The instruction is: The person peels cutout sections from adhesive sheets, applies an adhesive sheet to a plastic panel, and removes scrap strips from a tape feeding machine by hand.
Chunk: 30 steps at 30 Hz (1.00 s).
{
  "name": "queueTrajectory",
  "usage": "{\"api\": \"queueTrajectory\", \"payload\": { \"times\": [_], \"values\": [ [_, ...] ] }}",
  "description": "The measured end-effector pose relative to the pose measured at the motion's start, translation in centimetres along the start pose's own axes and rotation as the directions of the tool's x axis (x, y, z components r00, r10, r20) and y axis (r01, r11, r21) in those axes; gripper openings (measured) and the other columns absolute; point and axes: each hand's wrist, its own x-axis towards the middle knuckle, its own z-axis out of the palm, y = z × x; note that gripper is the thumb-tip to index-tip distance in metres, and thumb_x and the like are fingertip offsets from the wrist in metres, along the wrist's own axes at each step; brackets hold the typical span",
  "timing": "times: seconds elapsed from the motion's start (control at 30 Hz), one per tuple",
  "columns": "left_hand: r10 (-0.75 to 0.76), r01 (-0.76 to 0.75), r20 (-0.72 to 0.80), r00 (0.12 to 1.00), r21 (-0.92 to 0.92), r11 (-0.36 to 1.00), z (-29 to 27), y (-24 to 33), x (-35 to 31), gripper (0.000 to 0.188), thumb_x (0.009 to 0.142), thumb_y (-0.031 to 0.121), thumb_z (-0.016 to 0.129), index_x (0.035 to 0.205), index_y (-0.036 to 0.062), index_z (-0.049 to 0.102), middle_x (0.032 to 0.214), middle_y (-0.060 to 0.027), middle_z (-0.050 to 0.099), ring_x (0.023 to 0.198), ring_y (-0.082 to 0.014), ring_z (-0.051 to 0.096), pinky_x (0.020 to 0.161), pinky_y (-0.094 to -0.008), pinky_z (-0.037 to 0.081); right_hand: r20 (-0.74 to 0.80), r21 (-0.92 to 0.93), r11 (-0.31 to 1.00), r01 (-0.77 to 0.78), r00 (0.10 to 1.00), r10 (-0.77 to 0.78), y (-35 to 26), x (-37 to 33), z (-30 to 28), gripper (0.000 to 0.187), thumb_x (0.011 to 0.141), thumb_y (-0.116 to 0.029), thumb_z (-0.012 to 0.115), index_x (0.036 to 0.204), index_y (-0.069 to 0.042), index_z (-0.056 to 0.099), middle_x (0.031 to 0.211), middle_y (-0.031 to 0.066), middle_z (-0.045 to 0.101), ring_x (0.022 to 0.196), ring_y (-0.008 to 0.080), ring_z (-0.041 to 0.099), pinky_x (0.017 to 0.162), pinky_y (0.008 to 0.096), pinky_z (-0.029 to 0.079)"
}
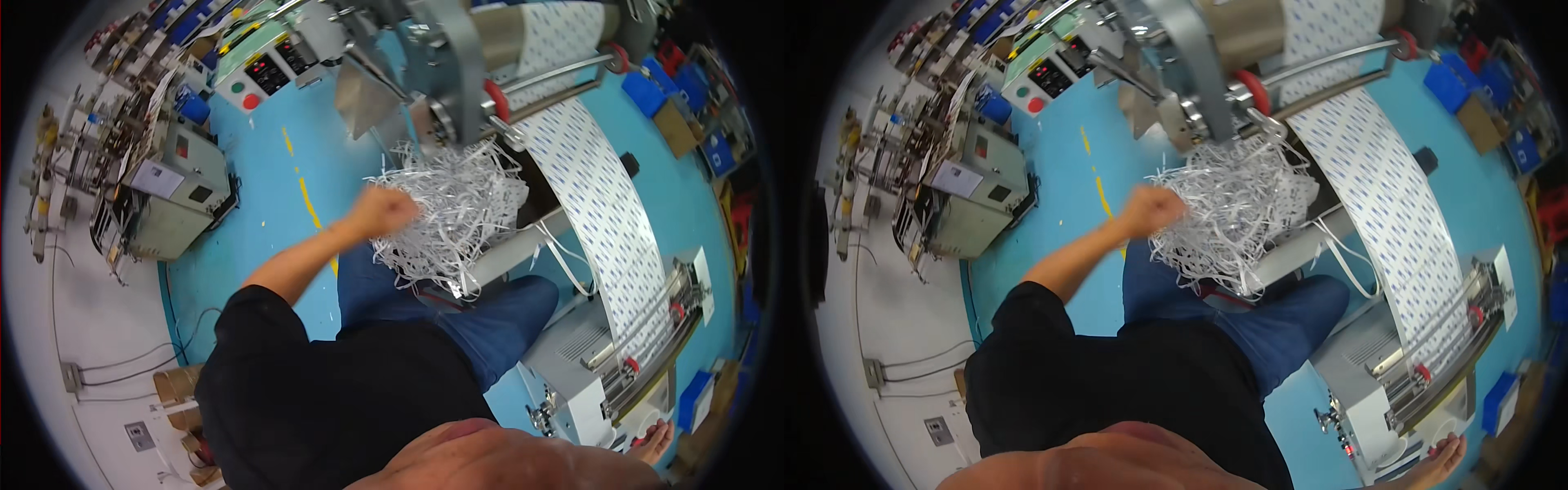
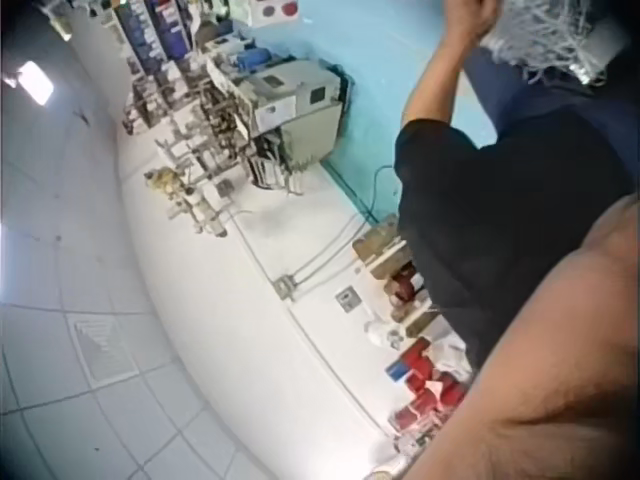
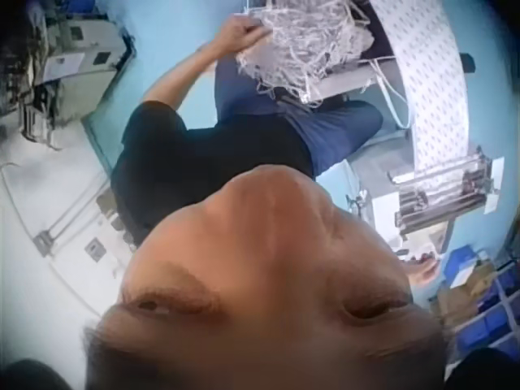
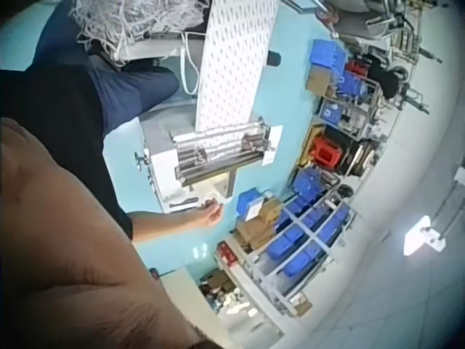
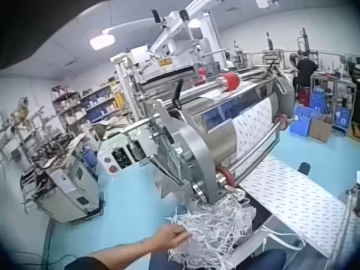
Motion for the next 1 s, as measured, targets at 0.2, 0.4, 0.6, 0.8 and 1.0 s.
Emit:
{"api": "queueTrajectory", "payload": {
  "times": [0.2, 0.4, 0.6, 0.8, 1.0],
  "values": [
    [0.498, 0.509, -0.69, 0.525, 0.724, 0.465, -23.8, -10.4, 4.6, 0.036, 0.075, 0.025, 0.066, 0.098, 0.0, 0.056, 0.097, -0.0192, 0.057, 0.093, -0.0343, 0.053, 0.079, -0.0424, 0.042, 0.309, -0.044, 0.985, 0.164, 0.94, -0.143, -5.9, -4.5, 9.1, 0.032, 0.088, -0.02, 0.057, 0.113, 0.0, 0.055, 0.098, 0.0064, 0.057, 0.084, 0.0138, 0.053, 0.075, 0.0262, 0.044],
    [0.27, 0.31, -0.327, 0.906, 0.945, 0.102, -37.6, -20.7, 2.1, 0.038, 0.076, 0.018, 0.059, 0.108, -0.0012, 0.058, 0.119, -0.0183, 0.054, 0.111, -0.032, 0.05, 0.09, -0.0396, 0.041, 0.677, -0.107, 0.986, 0.127, 0.736, -0.021, -12.9, -10.7, 22.5, 0.022, 0.082, -0.012, 0.062, 0.099, 0.002, 0.059, 0.092, 0.0052, 0.058, 0.083, 0.0136, 0.057, 0.075, 0.0269, 0.046],
    [0.214, 0.523, -0.603, 0.769, 0.785, 0.332, -34.9, -19.2, 4.2, 0.043, 0.087, 0.029, 0.054, 0.126, 0.0114, 0.048, 0.123, -0.0165, 0.049, 0.114, -0.0339, 0.046, 0.092, -0.0434, 0.04, 0.955, -0.006, 0.939, 0.345, 0.279, -0.096, -12.5, -12.3, 28.0, 0.028, 0.084, -0.016, 0.062, 0.108, -0.002, 0.057, 0.087, 0.0075, 0.065, 0.079, 0.016, 0.062, 0.069, 0.0281, 0.048],
    [0.117, 0.411, -0.621, 0.775, 0.636, 0.653, -19.0, -11.5, 2.6, 0.033, 0.089, 0.026, 0.054, 0.108, -0.0009, 0.058, 0.104, -0.0178, 0.061, 0.097, -0.0339, 0.057, 0.084, -0.04, 0.045, 0.999, -0.028, 0.861, 0.508, -0.005, 0.035, -10.5, -12.9, 29.0, 0.036, 0.082, -0.023, 0.062, 0.11, -0.002, 0.056, 0.09, 0.0133, 0.064, 0.079, 0.0285, 0.062, 0.069, 0.0373, 0.048],
    [0.162, -0.165, 0.105, 0.981, 0.02, 0.986, 6.1, 8.8, 5.0, 0.028, 0.081, 0.009, 0.061, 0.107, 0.0001, 0.059, 0.106, -0.0151, 0.06, 0.101, -0.0287, 0.056, 0.091, -0.0367, 0.041, 0.96, -0.008, 0.782, 0.623, -0.214, 0.181, -9.1, -14.2, 30.8, 0.04, 0.084, -0.026, 0.06, 0.117, -0.004, 0.052, 0.1, 0.0134, 0.062, 0.091, 0.0313, 0.059, 0.078, 0.0407, 0.046]
  ]
}}
